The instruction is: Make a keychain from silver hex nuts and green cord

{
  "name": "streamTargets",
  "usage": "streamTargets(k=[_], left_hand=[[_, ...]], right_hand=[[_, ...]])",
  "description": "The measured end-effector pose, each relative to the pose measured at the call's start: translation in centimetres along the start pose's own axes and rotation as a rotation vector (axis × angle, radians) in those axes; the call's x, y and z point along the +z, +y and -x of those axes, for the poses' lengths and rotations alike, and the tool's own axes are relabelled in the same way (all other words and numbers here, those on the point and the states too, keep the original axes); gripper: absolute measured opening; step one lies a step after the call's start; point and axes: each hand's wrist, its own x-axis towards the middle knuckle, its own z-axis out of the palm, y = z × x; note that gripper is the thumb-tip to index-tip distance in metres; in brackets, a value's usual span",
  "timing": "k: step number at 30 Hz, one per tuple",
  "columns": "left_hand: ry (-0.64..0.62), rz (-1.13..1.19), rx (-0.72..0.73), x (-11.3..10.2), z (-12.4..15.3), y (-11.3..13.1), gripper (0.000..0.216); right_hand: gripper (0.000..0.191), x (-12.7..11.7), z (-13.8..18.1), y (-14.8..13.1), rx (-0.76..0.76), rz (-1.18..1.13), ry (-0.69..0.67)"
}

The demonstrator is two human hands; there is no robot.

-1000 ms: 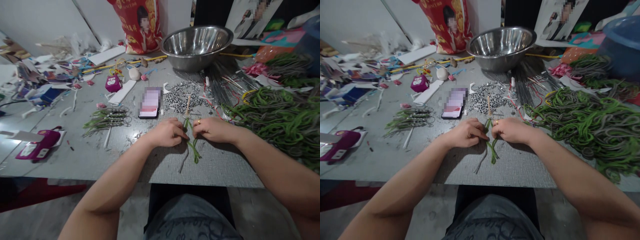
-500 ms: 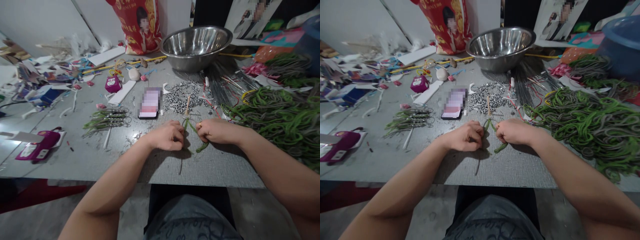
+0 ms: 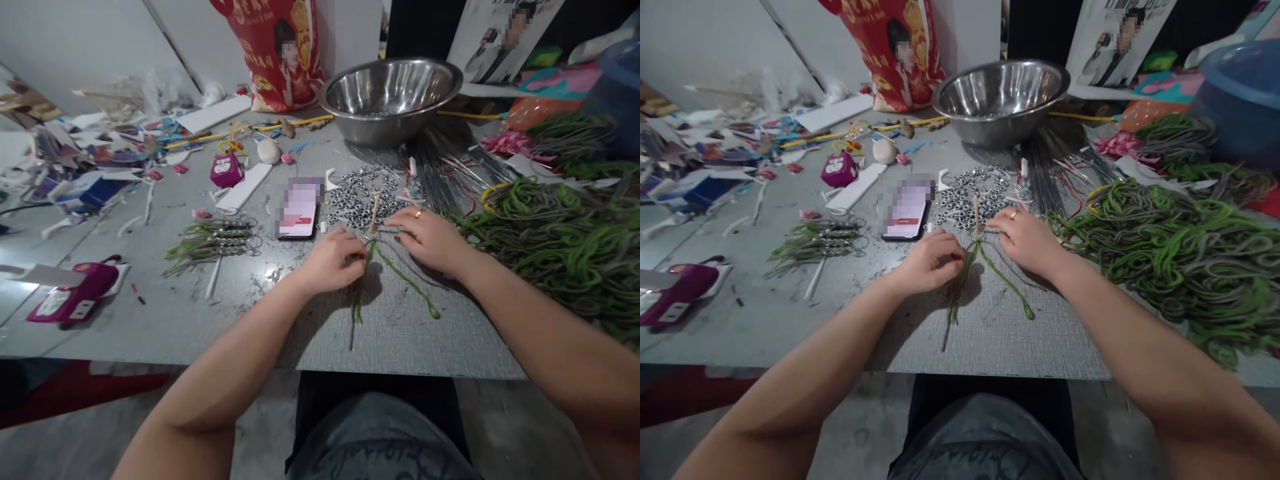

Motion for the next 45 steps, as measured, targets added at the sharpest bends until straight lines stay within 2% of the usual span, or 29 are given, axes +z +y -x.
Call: streamTargets(k=[3,7,16,27,29,34,36,41,45], left_hand=[[0.047,-0.085,-0.015,0.5,-0.1,-0.4,0.026],[0.012,-0.177,-0.033,0.9,-0.2,-0.7,0.034],[-0.005,-0.187,-0.052,1.0,-0.1,-0.9,0.034],[-0.01,-0.185,-0.052,1.1,-0.2,-0.9,0.033],[-0.006,-0.183,-0.051,1.1,-0.2,-0.9,0.033],[-0.006,-0.18,-0.041,1.0,-0.2,-0.8,0.028],[-0.002,-0.183,-0.033,0.9,-0.2,-0.7,0.025],[-0.022,-0.191,-0.034,0.8,-0.2,-0.6,0.024],[-0.05,-0.199,-0.047,0.8,-0.3,-0.5,0.024]], right_hand=[[0.037,1.6,-0.5,0.5,-0.016,0.153,-0.006],[0.037,2.4,-0.9,0.6,-0.003,0.232,-0.047],[0.025,1.5,-0.6,1.0,-0.045,0.157,0.029],[0.024,0.8,-0.7,-0.4,0.073,0.376,-0.066],[0.025,0.5,-0.5,-0.8,0.079,0.342,-0.041],[0.021,1.0,-0.1,-1.7,0.046,-0.008,0.096],[0.02,1.5,-0.1,-2.1,0.069,-0.08,0.101],[0.018,2.6,0.0,-2.7,0.097,-0.071,0.019],[0.019,2.7,0.0,-2.8,0.091,0.016,0.029]])
